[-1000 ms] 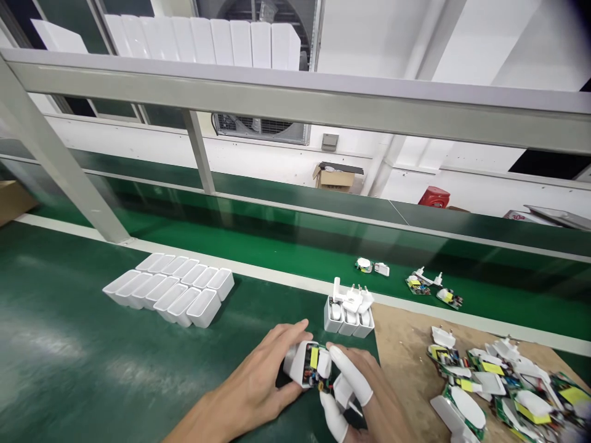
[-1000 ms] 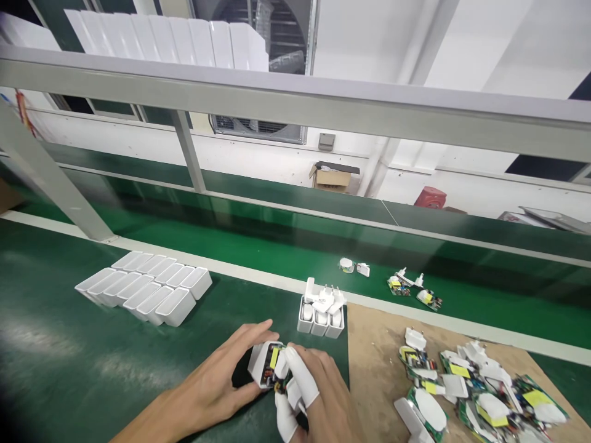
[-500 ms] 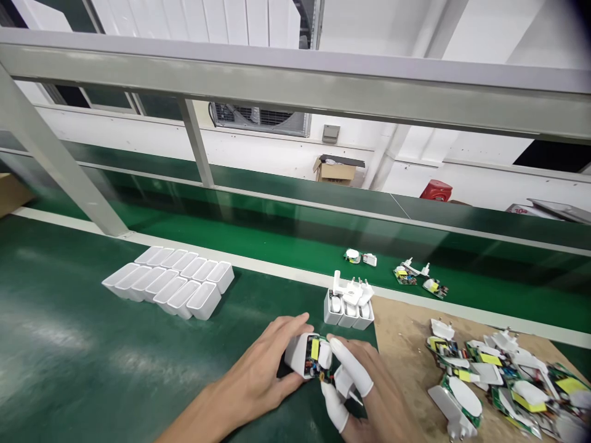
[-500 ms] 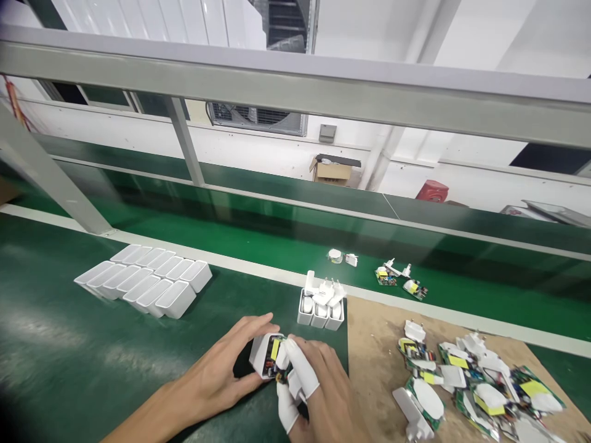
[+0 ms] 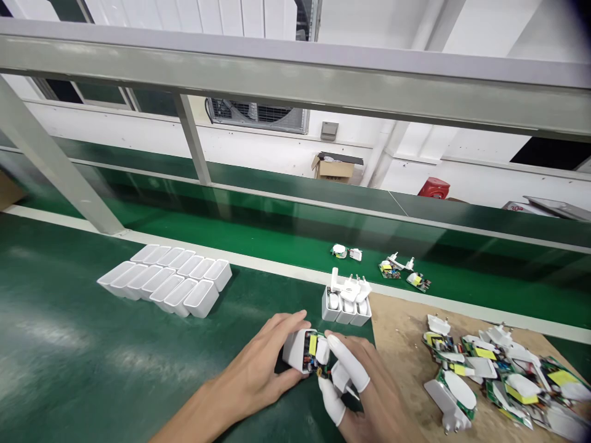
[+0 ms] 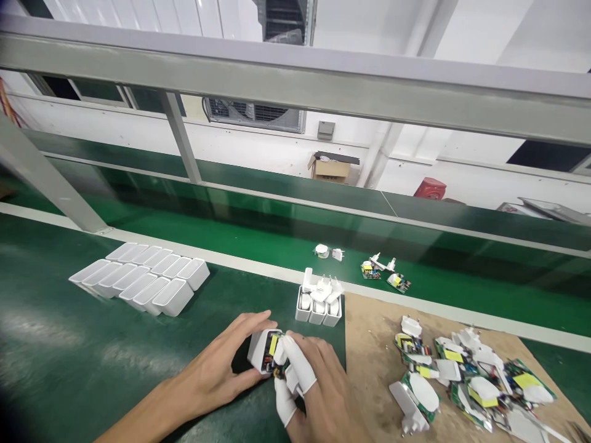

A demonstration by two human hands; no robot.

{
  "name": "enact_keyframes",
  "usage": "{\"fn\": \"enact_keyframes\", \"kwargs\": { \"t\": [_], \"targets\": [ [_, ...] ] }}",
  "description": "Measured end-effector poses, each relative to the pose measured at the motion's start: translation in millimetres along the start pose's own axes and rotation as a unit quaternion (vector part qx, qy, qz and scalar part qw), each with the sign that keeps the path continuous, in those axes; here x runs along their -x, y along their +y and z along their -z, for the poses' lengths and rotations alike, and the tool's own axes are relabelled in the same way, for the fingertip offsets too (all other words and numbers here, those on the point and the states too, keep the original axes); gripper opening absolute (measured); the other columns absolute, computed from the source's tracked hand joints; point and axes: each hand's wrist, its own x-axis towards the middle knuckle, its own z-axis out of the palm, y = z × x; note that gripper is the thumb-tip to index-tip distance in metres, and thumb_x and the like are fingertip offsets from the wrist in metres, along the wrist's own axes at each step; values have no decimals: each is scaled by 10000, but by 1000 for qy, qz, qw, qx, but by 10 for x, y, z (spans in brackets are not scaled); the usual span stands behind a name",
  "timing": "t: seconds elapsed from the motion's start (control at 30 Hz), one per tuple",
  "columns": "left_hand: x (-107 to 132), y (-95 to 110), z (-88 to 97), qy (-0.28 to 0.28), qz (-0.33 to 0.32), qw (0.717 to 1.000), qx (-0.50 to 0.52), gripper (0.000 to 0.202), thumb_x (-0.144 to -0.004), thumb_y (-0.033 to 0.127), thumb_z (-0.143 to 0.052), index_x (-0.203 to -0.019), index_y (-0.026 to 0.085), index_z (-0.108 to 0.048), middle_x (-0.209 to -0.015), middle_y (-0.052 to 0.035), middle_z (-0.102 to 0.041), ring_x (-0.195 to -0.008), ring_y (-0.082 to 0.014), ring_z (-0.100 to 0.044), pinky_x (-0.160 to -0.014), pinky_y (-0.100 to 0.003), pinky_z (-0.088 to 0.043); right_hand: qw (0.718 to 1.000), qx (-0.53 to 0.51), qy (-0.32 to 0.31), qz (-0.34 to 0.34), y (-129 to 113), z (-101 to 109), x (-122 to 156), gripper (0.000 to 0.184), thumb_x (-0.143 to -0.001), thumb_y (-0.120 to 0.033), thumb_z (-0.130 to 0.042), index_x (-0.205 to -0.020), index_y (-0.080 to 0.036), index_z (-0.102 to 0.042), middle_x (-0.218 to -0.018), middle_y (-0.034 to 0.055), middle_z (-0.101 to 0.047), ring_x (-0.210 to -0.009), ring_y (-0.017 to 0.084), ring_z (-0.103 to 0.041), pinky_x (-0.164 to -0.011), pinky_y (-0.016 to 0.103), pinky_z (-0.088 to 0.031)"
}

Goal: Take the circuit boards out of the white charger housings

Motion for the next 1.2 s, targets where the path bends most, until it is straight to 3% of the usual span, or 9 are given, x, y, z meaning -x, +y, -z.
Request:
{"fn": "enact_keyframes", "kwargs": {
  "t": [0.33, 0.63, 0.83, 1.0, 1.1, 1.2],
  "targets": [
    [-3, -7, 3, -7, 3, 1000, 10, 908, -968, 101, -678, -1642, 435, -168, -1472, -65, -573, -1371, -263, -544, -1155, -476, -507, 1000, 8, 17, 16, -1, 8, -33, 598, -936, -23, -557, -1522, -82, -453, -1316, 182, -676, -1157, 278, -629, -944, 412, -602],
    [-12, 32, -2, 4, 8, 1000, 13, 909, -942, 91, -703, -1629, 435, -216, -1424, -58, -606, -1319, -261, -595, -1114, -455, -539, 998, 47, -9, 39, 25, -22, 8, 586, -934, -26, -568, -1511, -59, -472, -1388, 200, -646, -1215, 303, -605, -983, 435, -588],
    [33, 40, 0, -34, 9, 999, 41, 855, -948, 173, -722, -1625, 432, -268, -1491, -59, -619, -1357, -290, -621, -1143, -471, -538, 998, 43, 29, 45, 46, -45, -20, 438, -1020, -199, -547, -1444, -94, -515, -1210, 176, -727, -1120, 289, -681, -918, 410, -628],
    [77, 40, -17, -90, 28, 995, 6, 869, -1009, 219, -626, -1681, 450, -126, -1607, -46, -554, -1409, -314, -604, -1128, -475, -558, 996, 13, 84, 23, 4, -49, -75, 389, -1011, -242, -643, -1371, -127, -552, -1031, 134, -709, -918, 269, -676, -761, 391, -623],
    [59, 32, -21, -62, 15, 998, 12, 807, -1005, 174, -580, -1674, 403, -191, -1546, -68, -601, -1337, -286, -656, -1109, -425, -568, 997, -69, 17, -15, -9, 3, -60, 403, -1051, -271, -593, -1434, -171, -519, -1085, 115, -673, -929, 229, -672, -770, 337, -624],
    [19, 26, 3, -50, 29, 997, 52, 804, -981, 135, -569, -1658, 380, -211, -1467, -66, -643, -1256, -245, -689, -1109, -411, -558, 995, -82, -44, -48, 24, 6, -8, 373, -1069, -246, -535, -1441, -219, -543, -1326, 140, -606, -1165, 233, -665, -975, 345, -615]
  ]
}}
